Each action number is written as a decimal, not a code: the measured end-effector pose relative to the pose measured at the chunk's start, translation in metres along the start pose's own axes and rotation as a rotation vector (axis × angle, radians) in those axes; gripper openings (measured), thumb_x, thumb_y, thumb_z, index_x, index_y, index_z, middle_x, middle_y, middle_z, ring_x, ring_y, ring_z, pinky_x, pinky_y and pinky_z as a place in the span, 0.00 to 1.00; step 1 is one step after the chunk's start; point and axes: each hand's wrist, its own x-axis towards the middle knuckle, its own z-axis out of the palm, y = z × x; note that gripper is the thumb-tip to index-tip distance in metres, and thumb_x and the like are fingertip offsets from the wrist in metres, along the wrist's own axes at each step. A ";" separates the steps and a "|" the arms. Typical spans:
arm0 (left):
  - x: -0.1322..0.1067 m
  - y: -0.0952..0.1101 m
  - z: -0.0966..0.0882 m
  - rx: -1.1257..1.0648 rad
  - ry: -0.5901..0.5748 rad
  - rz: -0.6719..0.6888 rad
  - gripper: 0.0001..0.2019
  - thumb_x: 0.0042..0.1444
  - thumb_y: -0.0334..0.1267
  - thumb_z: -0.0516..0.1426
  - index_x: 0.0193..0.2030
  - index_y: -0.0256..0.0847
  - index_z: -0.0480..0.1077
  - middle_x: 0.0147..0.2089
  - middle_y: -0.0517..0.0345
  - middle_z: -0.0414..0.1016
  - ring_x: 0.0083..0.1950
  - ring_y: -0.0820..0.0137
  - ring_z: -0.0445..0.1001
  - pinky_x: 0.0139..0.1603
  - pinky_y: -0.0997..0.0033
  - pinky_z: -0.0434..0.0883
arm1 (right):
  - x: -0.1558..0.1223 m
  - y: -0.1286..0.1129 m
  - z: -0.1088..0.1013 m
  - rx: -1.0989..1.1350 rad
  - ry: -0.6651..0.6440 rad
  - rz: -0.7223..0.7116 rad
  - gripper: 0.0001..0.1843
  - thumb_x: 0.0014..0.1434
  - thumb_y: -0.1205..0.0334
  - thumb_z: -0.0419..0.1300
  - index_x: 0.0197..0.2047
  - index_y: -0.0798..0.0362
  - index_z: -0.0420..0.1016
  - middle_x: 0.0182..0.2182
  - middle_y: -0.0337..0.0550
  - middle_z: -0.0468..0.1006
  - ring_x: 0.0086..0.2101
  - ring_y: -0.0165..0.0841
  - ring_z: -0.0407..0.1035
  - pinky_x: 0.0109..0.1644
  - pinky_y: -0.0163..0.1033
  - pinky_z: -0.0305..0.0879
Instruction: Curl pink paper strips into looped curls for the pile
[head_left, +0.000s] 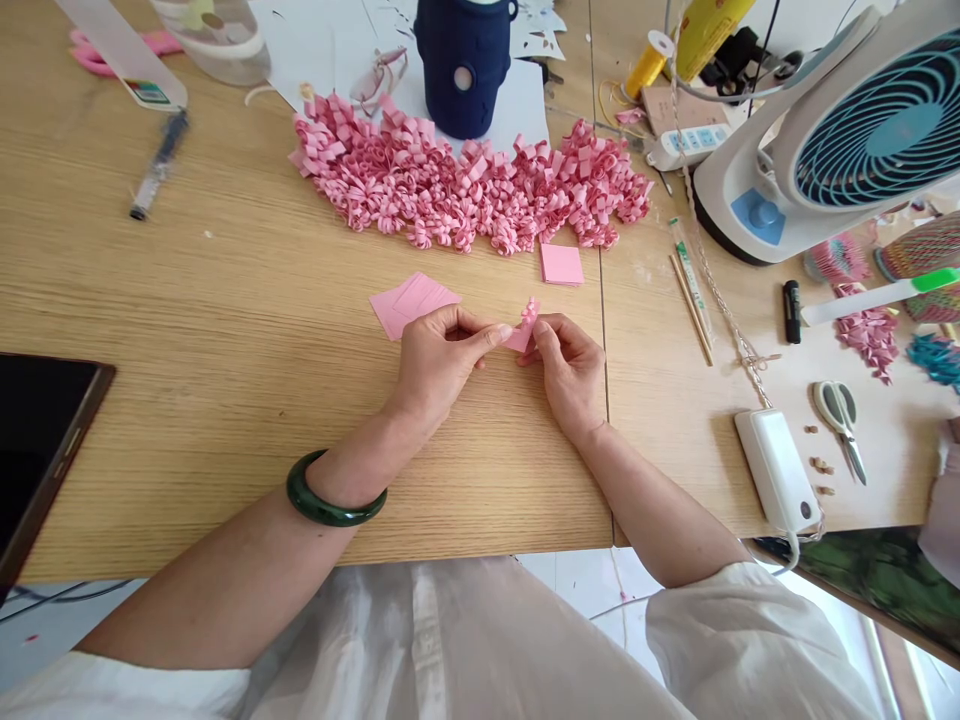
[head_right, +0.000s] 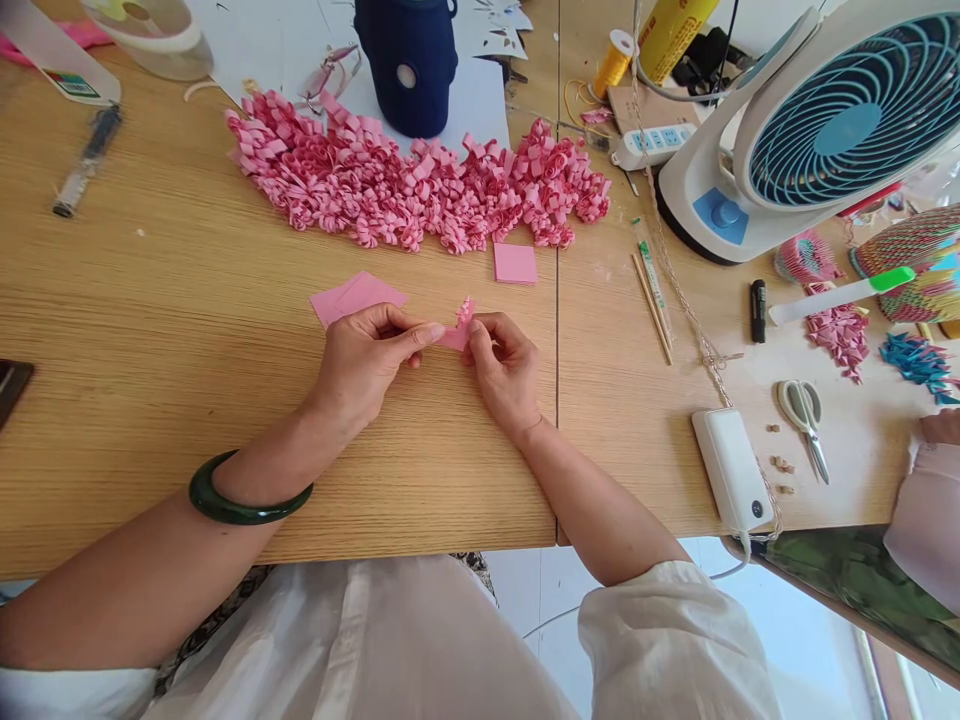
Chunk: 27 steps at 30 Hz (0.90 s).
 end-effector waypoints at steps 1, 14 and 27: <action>0.000 0.000 0.000 0.007 0.001 -0.002 0.09 0.46 0.37 0.70 0.24 0.40 0.75 0.26 0.62 0.75 0.24 0.78 0.66 0.25 0.76 0.65 | 0.000 0.000 0.000 -0.007 -0.004 0.001 0.22 0.64 0.41 0.62 0.32 0.51 0.76 0.27 0.35 0.73 0.26 0.27 0.69 0.34 0.36 0.68; 0.002 -0.004 -0.003 0.048 0.006 0.037 0.08 0.48 0.38 0.69 0.24 0.40 0.75 0.25 0.63 0.75 0.23 0.78 0.64 0.23 0.75 0.62 | 0.000 0.001 0.002 -0.020 -0.010 0.002 0.16 0.61 0.46 0.66 0.33 0.51 0.77 0.31 0.36 0.77 0.27 0.26 0.68 0.33 0.36 0.65; 0.005 0.008 -0.012 0.287 0.081 0.382 0.11 0.67 0.47 0.59 0.42 0.48 0.82 0.48 0.57 0.81 0.53 0.67 0.77 0.57 0.70 0.72 | 0.006 0.007 0.003 0.031 0.063 0.021 0.24 0.58 0.37 0.66 0.31 0.51 0.73 0.26 0.34 0.72 0.24 0.24 0.67 0.27 0.33 0.63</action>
